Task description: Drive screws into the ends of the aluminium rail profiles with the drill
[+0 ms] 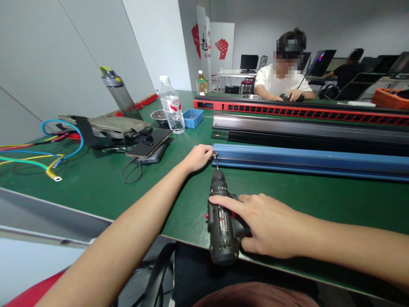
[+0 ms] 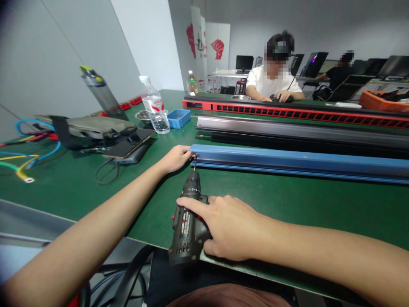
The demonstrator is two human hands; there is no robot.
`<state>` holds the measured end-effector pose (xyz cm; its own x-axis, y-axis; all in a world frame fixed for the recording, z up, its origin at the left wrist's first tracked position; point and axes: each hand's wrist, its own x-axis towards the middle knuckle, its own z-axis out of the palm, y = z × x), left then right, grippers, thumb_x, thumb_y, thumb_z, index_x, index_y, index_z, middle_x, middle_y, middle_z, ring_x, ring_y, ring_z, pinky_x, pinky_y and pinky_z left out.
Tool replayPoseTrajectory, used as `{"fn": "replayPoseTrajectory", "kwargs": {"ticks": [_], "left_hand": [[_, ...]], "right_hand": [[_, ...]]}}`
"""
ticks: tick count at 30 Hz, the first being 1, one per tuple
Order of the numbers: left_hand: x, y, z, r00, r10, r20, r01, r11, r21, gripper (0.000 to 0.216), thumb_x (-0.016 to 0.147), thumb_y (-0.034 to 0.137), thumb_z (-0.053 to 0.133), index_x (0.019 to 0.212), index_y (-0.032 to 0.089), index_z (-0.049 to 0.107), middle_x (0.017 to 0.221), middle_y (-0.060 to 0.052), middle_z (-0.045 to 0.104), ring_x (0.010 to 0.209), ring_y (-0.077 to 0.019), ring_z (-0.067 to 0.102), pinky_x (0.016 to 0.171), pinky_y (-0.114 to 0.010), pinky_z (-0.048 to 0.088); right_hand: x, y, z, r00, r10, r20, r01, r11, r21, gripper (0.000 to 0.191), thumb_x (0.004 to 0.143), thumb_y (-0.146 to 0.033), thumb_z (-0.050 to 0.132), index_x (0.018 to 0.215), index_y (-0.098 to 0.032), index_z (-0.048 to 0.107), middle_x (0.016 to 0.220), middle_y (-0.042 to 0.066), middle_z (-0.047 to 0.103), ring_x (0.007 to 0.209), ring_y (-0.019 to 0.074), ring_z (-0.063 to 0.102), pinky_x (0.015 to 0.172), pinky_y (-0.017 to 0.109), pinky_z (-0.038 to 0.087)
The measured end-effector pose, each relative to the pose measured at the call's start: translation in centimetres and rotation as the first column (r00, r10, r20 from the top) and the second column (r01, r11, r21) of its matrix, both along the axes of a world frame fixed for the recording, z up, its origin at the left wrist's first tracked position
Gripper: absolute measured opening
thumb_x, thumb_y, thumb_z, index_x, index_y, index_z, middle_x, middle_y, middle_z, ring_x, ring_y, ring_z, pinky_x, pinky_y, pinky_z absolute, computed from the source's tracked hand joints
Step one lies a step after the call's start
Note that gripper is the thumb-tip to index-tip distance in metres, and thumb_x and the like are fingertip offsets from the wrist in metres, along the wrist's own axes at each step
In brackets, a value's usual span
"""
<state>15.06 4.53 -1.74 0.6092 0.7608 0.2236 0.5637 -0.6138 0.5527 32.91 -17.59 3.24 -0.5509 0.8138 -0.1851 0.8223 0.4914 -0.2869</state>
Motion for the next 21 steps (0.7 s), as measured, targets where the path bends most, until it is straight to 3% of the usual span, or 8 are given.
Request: {"fn": "replayPoseTrajectory", "kwargs": {"ticks": [21], "left_hand": [[-0.08, -0.07, -0.06, 1.0, -0.011, 0.03, 0.011, 1.0, 0.003, 0.034, 0.088, 0.033, 0.037, 0.062, 0.017, 0.052, 0.06, 0.0, 0.052, 0.06, -0.0139, 0.045, 0.06, -0.024, 0.033]], "right_hand": [[-0.27, -0.09, 0.16, 1.0, -0.029, 0.0, 0.029, 0.999, -0.027, 0.097, 0.077, -0.031, 0.065, 0.159, -0.041, 0.015, 0.111, 0.009, 0.066, 0.086, 0.0273, 0.065, 0.073, 0.035, 0.041]]}}
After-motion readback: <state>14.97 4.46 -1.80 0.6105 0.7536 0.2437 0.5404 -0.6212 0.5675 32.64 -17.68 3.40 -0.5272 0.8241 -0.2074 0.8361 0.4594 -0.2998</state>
